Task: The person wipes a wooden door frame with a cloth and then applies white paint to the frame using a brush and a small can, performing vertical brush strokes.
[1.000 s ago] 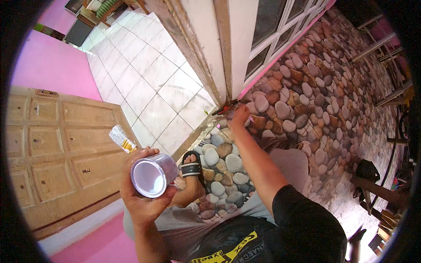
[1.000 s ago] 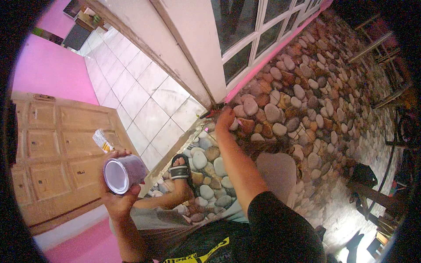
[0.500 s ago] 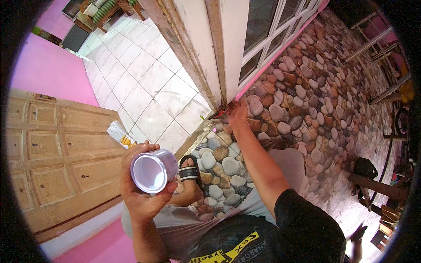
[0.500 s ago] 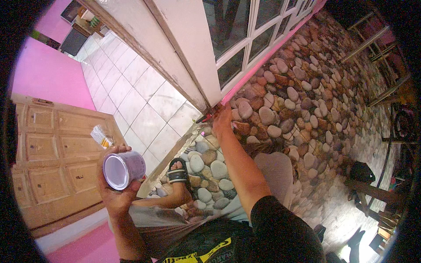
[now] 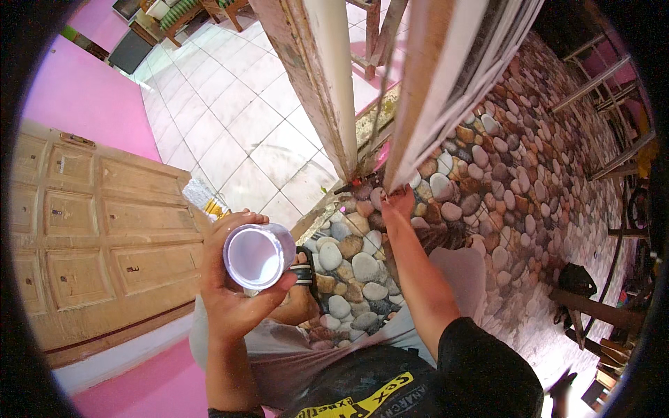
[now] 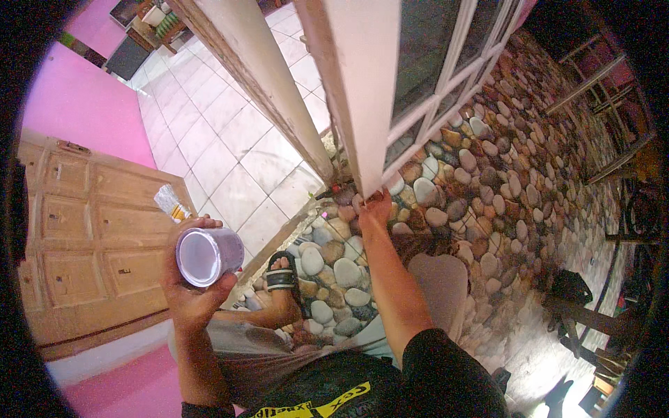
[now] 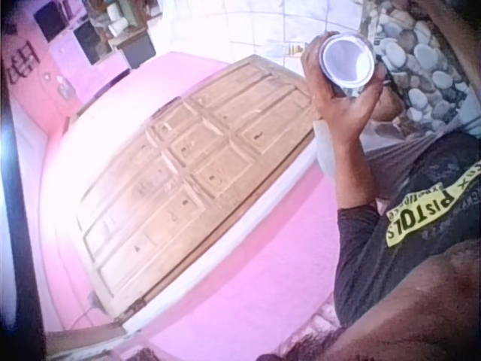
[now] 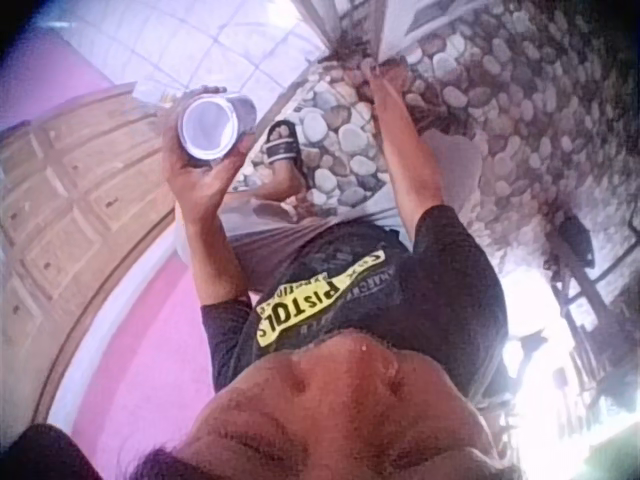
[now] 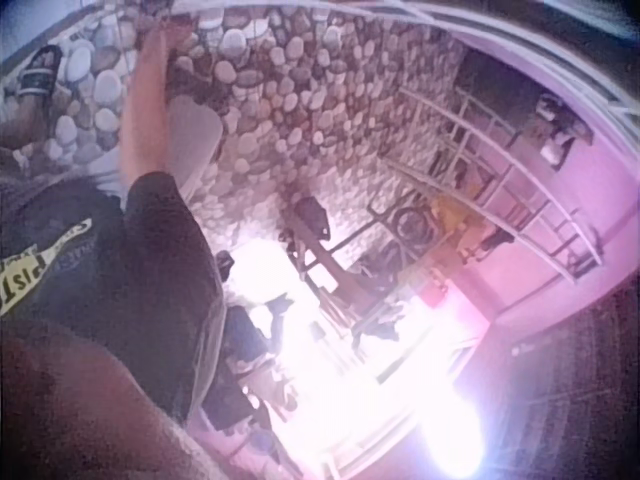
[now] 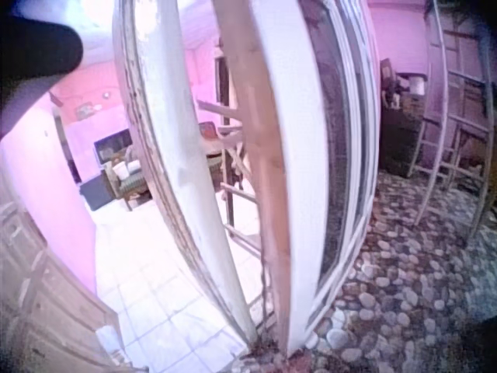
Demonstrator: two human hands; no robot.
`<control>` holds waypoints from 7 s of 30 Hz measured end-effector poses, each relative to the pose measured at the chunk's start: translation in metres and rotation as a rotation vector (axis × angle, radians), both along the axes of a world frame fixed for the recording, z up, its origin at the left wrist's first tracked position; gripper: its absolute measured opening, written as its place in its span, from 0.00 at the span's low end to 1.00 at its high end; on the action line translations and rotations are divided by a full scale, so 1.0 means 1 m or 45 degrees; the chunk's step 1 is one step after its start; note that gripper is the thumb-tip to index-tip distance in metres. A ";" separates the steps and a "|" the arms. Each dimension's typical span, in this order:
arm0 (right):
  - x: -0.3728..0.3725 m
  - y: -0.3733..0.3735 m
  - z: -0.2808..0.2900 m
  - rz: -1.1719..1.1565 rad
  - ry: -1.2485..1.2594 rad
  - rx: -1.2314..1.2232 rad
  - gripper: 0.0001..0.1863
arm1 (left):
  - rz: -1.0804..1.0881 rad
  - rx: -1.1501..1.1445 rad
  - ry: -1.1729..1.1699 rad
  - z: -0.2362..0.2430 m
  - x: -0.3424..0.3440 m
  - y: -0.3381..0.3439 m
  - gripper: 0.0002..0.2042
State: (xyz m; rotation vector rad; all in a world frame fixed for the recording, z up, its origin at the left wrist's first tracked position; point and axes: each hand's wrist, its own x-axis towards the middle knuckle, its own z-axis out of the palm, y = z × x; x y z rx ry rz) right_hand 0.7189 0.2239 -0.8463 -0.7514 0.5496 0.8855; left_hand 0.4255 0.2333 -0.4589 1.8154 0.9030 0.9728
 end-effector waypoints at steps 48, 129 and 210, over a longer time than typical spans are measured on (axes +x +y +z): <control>0.047 0.162 0.042 0.274 -1.956 -0.813 0.21 | -0.135 0.124 0.058 0.013 0.026 0.020 0.33; -0.044 -0.068 0.217 1.363 -0.504 0.279 0.18 | -0.487 0.119 -0.033 -0.112 0.067 0.008 0.34; -0.039 -0.086 0.297 1.048 -2.284 -0.356 0.09 | -0.430 -0.066 0.108 -0.220 0.062 0.021 0.33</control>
